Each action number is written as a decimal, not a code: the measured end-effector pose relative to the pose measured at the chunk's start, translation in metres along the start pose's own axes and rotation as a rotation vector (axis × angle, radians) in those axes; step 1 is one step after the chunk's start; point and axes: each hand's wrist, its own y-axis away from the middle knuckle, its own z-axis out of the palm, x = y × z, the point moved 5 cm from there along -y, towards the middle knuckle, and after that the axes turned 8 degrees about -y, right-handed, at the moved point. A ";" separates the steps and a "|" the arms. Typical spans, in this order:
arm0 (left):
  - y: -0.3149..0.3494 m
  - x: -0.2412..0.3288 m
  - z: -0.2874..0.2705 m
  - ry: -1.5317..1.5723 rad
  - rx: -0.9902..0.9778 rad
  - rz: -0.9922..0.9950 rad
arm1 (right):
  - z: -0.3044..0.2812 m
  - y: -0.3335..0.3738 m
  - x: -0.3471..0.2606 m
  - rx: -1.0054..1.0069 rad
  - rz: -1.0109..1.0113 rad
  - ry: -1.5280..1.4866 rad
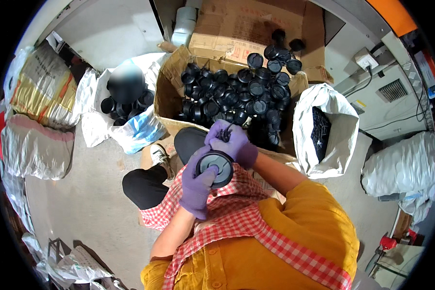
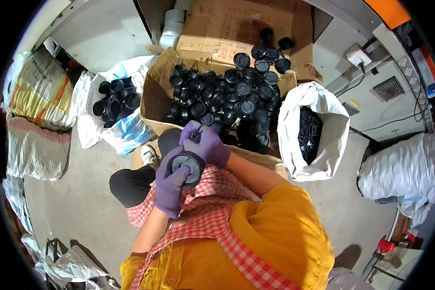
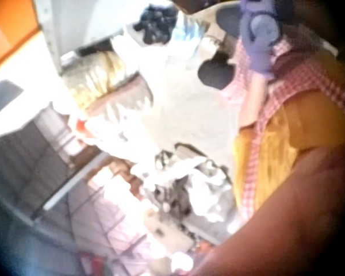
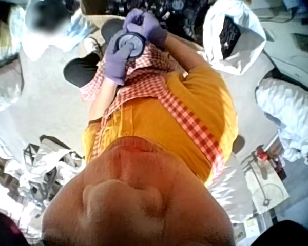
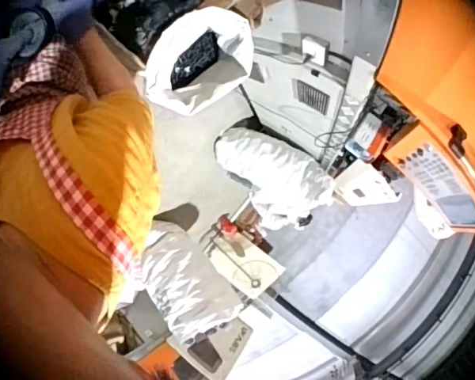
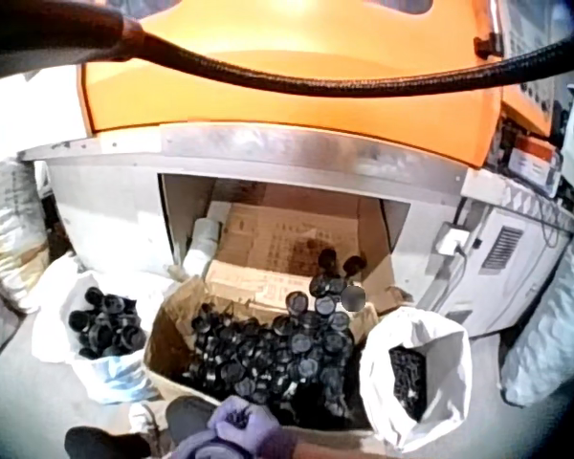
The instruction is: The person sits on the floor and repeatedly picks up black plastic parts from a cardboard box. They wipe each part with a cloth and place it into a white sack. The process is repetitive, involving picking, wiping, and placing items one by one.
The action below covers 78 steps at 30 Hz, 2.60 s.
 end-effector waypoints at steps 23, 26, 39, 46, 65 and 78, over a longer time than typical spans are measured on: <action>-0.114 0.090 -0.231 -0.488 0.963 0.582 | -0.363 0.150 -0.021 1.190 -0.139 0.995; -0.134 0.081 -0.264 -0.900 1.093 0.007 | -0.381 0.158 0.018 0.929 0.711 1.245; -0.177 0.008 -0.181 -1.121 0.426 0.365 | -0.317 0.107 -0.066 1.067 -0.223 1.156; -0.210 -0.015 -0.173 -1.337 0.188 0.297 | -0.123 -0.093 -0.022 0.251 -0.187 0.866; -0.231 0.010 -0.246 -1.454 0.771 -0.068 | 0.088 -0.377 0.140 -0.181 -0.121 1.191; -0.174 0.040 -0.315 -1.047 1.318 -0.293 | 0.090 -0.436 0.175 0.358 0.428 1.114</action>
